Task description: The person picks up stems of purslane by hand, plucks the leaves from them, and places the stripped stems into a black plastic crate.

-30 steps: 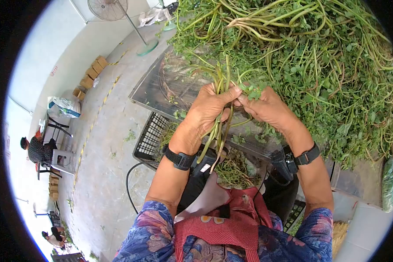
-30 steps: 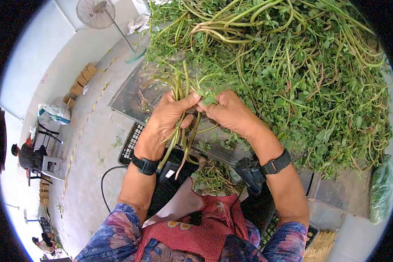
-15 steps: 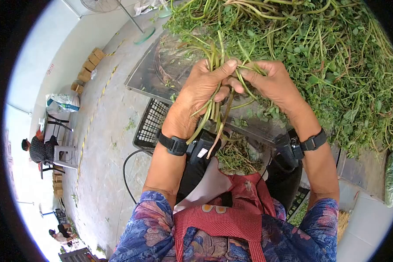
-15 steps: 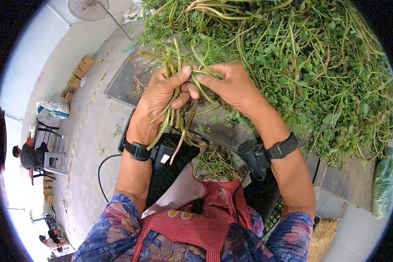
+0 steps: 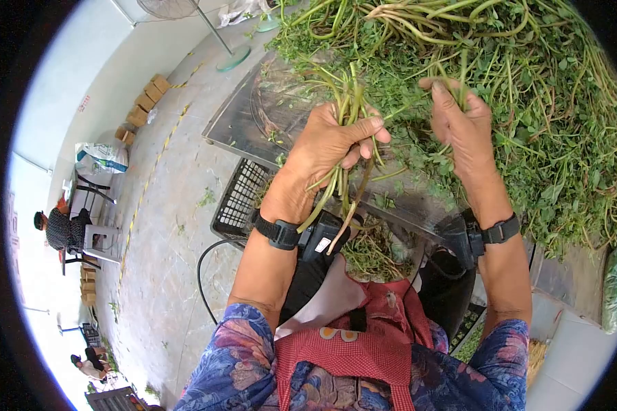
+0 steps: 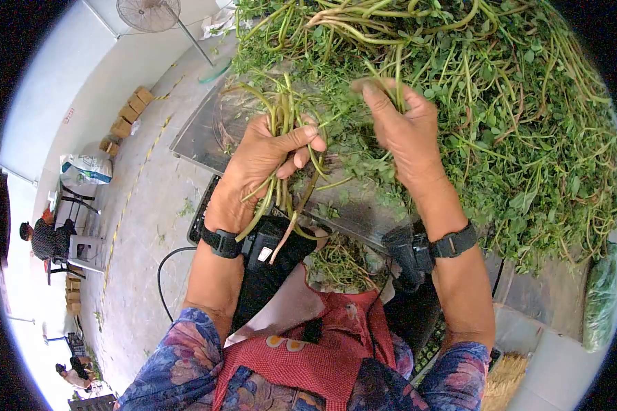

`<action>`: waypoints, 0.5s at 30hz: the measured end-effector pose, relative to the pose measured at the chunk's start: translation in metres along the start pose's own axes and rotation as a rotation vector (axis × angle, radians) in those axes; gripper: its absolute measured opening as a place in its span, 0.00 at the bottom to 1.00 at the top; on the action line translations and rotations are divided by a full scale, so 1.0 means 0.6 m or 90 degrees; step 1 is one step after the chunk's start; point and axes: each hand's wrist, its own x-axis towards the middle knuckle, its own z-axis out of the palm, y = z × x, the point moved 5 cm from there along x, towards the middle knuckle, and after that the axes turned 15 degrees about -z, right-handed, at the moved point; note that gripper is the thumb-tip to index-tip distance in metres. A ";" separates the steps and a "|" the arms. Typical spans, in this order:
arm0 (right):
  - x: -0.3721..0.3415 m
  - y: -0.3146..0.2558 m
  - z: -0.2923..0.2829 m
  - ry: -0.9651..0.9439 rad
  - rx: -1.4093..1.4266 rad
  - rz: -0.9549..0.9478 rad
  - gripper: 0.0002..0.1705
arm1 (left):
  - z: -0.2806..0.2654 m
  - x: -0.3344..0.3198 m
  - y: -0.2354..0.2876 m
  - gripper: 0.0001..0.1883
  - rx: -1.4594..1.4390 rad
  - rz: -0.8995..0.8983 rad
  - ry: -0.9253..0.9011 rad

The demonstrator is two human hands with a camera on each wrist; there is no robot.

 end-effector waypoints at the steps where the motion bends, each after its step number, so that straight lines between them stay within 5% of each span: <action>1: 0.003 -0.019 -0.003 0.023 -0.097 -0.102 0.13 | 0.002 -0.001 -0.001 0.07 -0.001 0.000 0.000; 6: -0.004 -0.007 0.031 -0.220 -0.343 -0.214 0.14 | 0.007 -0.005 0.001 0.07 0.015 0.005 -0.007; 15: -0.007 -0.002 0.031 -0.285 -0.425 -0.166 0.11 | 0.002 -0.003 -0.002 0.06 -0.009 -0.008 -0.018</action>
